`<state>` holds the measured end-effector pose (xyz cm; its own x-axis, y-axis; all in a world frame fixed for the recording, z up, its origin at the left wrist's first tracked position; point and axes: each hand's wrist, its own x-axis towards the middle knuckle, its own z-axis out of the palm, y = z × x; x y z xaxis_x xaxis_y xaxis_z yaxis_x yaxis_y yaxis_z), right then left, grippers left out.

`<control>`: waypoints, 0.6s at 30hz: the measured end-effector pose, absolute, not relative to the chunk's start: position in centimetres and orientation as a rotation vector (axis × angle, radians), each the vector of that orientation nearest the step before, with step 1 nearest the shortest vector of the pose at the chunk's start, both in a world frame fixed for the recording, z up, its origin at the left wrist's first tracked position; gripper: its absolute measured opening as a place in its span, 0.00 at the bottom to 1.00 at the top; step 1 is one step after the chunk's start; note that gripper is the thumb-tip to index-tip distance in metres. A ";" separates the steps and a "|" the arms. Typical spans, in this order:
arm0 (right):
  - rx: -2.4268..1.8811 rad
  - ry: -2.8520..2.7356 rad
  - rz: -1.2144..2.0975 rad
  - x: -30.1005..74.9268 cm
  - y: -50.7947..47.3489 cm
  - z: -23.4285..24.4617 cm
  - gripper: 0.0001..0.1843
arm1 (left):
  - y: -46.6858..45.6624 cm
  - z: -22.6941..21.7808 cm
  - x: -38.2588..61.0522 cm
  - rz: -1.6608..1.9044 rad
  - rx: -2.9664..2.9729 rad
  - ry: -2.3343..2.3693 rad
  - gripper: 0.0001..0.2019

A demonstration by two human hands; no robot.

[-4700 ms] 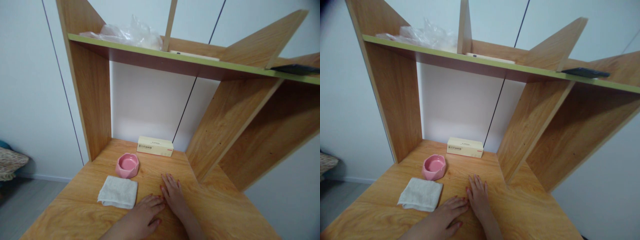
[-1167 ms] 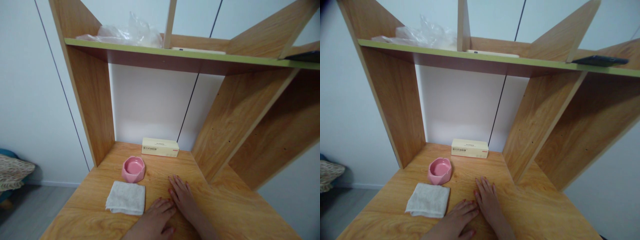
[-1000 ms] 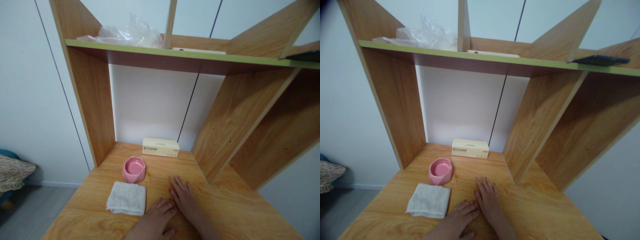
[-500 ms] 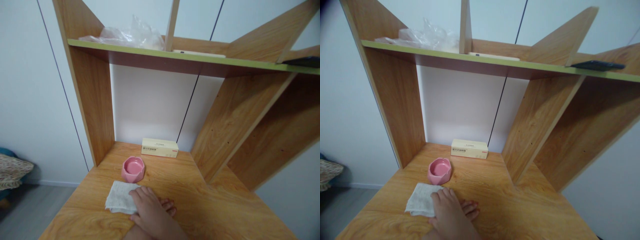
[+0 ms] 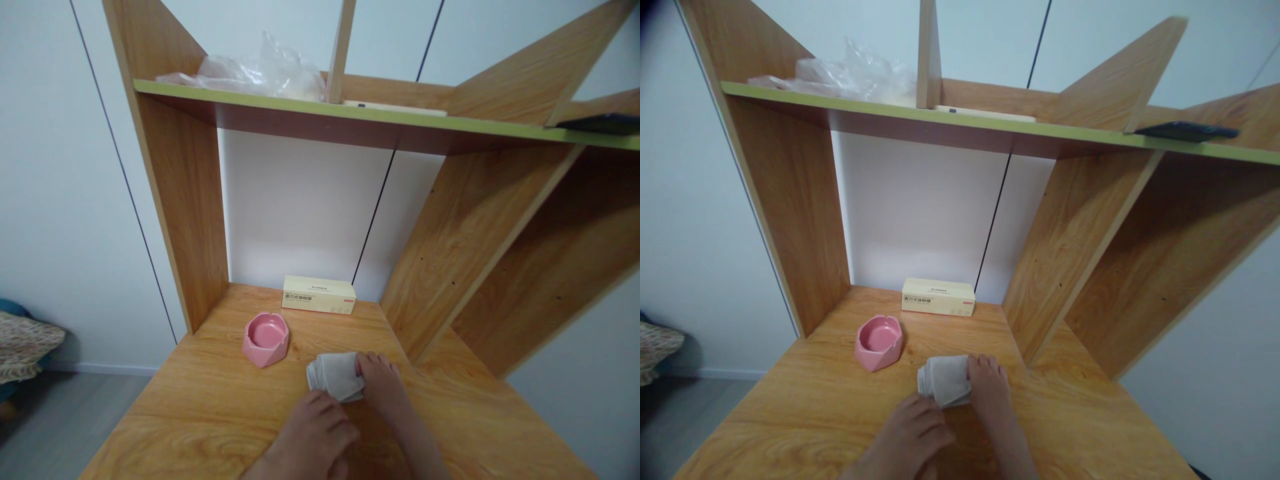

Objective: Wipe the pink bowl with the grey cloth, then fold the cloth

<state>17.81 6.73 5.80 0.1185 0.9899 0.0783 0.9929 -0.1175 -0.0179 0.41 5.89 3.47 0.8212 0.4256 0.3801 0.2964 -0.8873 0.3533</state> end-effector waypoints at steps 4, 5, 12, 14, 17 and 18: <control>-2.139 -2.060 0.201 17.9 6.5 5.9 0.14 | 7.7 6.1 -1.6 1.001 2.442 1.154 0.18; -2.091 -2.063 0.247 17.7 6.6 6.0 0.15 | 8.4 6.7 -2.3 1.026 2.415 1.298 0.16; -1.925 -2.009 0.255 18.4 7.3 5.4 0.06 | 13.4 7.3 -7.0 0.666 1.950 2.058 0.22; -1.885 -1.951 0.223 19.0 7.4 5.4 0.08 | 14.2 6.9 -7.9 0.597 1.877 2.057 0.21; -1.814 -1.816 0.163 19.8 7.3 5.8 0.10 | 14.9 6.1 -8.5 0.627 1.722 1.898 0.18; -1.787 -1.766 0.143 20.1 7.2 6.1 0.11 | 15.0 5.8 -8.5 0.651 1.652 1.838 0.17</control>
<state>20.07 7.20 6.11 0.1023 0.9356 0.3380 0.8691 0.0812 -0.4880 -8.52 15.04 5.79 -0.0674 0.9931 -0.0955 0.7115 0.1149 0.6932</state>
